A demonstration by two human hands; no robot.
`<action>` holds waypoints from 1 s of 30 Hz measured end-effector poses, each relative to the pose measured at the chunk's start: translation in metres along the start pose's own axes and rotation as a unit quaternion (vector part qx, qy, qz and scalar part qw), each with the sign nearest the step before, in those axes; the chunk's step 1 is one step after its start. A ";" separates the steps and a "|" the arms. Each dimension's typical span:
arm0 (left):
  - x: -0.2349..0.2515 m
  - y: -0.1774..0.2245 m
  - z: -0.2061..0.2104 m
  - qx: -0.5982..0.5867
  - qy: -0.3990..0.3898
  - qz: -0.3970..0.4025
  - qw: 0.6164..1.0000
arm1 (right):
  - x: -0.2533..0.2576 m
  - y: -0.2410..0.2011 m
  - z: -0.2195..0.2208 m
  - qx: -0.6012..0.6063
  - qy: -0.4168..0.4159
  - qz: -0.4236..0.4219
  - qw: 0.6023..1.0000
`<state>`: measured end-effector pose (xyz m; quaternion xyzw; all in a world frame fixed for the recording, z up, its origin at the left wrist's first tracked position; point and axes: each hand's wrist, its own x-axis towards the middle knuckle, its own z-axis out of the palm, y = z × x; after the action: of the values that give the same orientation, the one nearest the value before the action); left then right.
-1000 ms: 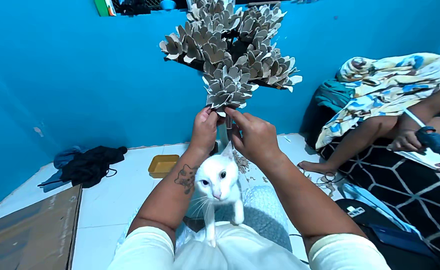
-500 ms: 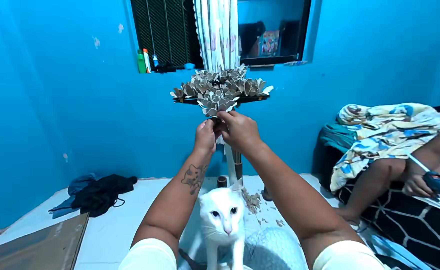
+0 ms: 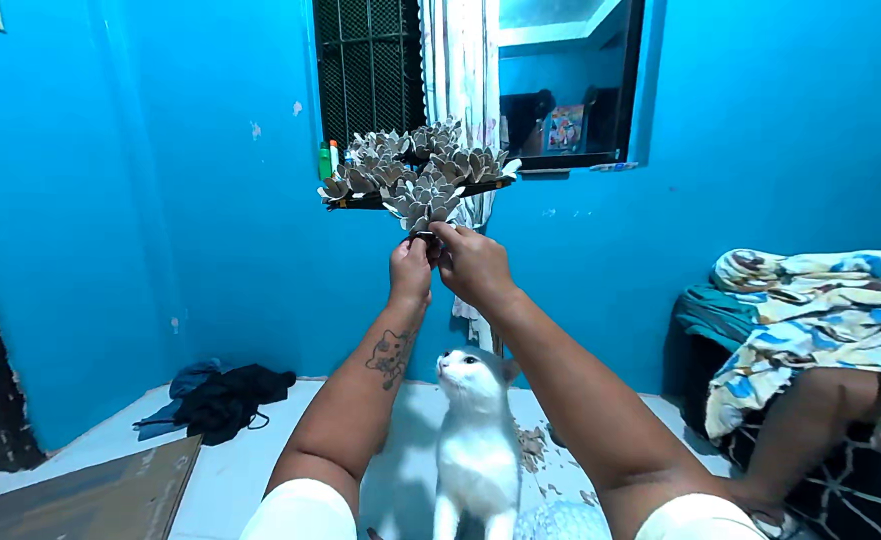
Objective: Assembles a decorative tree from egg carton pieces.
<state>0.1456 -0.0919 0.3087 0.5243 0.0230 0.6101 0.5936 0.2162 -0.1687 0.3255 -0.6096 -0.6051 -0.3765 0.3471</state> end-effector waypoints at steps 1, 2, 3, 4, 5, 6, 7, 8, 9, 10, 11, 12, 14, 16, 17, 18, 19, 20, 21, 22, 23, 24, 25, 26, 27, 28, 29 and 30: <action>0.000 0.002 -0.001 0.001 0.004 0.000 1.000 | 0.001 -0.002 -0.001 0.002 -0.006 0.001 1.000; 0.000 0.003 -0.002 0.003 0.008 -0.001 1.000 | 0.002 -0.004 -0.002 0.004 -0.019 0.005 1.000; 0.001 0.005 -0.003 0.005 0.012 -0.003 1.000 | 0.004 -0.006 -0.004 0.011 -0.034 0.009 0.999; 0.002 0.007 -0.004 0.007 0.016 -0.006 1.000 | 0.006 -0.007 -0.006 0.027 -0.052 0.014 0.998; 0.003 0.009 -0.005 0.009 0.022 -0.011 1.000 | 0.007 -0.006 -0.008 0.054 -0.070 0.014 0.996; 0.003 0.011 -0.006 0.012 0.028 -0.016 0.999 | 0.006 -0.003 -0.010 0.096 -0.082 0.006 0.992; 0.003 0.015 -0.007 0.014 0.033 -0.020 0.999 | 0.003 0.003 -0.011 0.149 -0.082 -0.011 0.985; 0.003 0.019 -0.010 0.013 0.035 -0.029 0.999 | -0.004 0.012 -0.012 0.205 -0.067 -0.034 0.976; 0.003 0.022 -0.014 0.012 0.039 -0.039 0.998 | -0.017 0.024 -0.013 0.259 -0.038 -0.056 0.963; 0.003 0.024 -0.020 0.011 0.047 -0.050 0.998 | -0.038 0.038 -0.011 0.307 0.004 -0.067 0.949; 0.004 0.027 -0.027 0.011 0.057 -0.061 0.996 | -0.067 0.054 -0.005 0.346 0.062 -0.065 0.934; 0.006 0.030 -0.035 0.012 0.069 -0.074 0.995 | -0.105 0.067 0.004 0.365 0.127 -0.049 0.921; 0.008 0.038 -0.057 0.025 0.086 -0.094 0.992 | -0.202 0.081 0.037 0.304 0.184 0.025 0.934; 0.008 0.047 -0.081 0.051 0.105 -0.106 0.987 | -0.297 0.061 0.076 0.263 0.105 0.097 0.954; 0.007 0.050 -0.092 0.066 0.112 -0.110 0.985 | -0.328 0.043 0.095 0.270 0.060 0.122 0.953; 0.007 0.053 -0.101 0.081 0.120 -0.111 0.983 | -0.342 0.026 0.113 0.287 0.036 0.136 0.947; 0.005 0.057 -0.108 0.097 0.132 -0.109 0.981 | -0.340 0.013 0.133 0.296 0.039 0.134 0.945; 0.003 0.060 -0.115 0.113 0.144 -0.106 0.977 | -0.326 0.005 0.154 0.286 0.050 0.123 0.949; 0.001 0.064 -0.121 0.125 0.155 -0.104 0.974 | -0.305 -0.001 0.174 0.274 0.036 0.109 0.955; 0.000 0.067 -0.125 0.137 0.166 -0.100 0.971 | -0.280 -0.009 0.192 0.273 -0.017 0.101 0.957; -0.001 0.071 -0.128 0.143 0.174 -0.095 0.970 | -0.256 -0.017 0.208 0.280 -0.114 0.099 0.948; -0.002 0.073 -0.129 0.147 0.181 -0.092 0.968 | -0.235 -0.024 0.224 0.293 -0.246 0.103 0.918; -0.005 0.074 -0.130 0.150 0.188 -0.088 0.967 | -0.220 -0.031 0.242 0.314 -0.361 0.101 0.872; -0.008 0.074 -0.132 0.153 0.193 -0.084 0.965 | -0.214 -0.039 0.259 0.334 -0.427 0.080 0.836; -0.010 0.074 -0.133 0.156 0.193 -0.077 0.966 | -0.212 -0.048 0.265 0.349 -0.452 0.037 0.820; -0.011 0.074 -0.135 0.159 0.192 -0.068 0.966 | -0.210 -0.055 0.258 0.356 -0.464 -0.006 0.811; -0.011 0.072 -0.137 0.162 0.192 -0.061 0.966 | -0.210 -0.057 0.245 0.365 -0.474 -0.032 0.801; -0.011 0.068 -0.138 0.166 0.193 -0.056 0.965 | -0.215 -0.054 0.232 0.378 -0.477 -0.038 0.793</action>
<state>0.0027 -0.0384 0.2840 0.4852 0.2673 0.6534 0.5160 0.1750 -0.0654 0.0247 -0.5084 -0.8108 0.2076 0.2025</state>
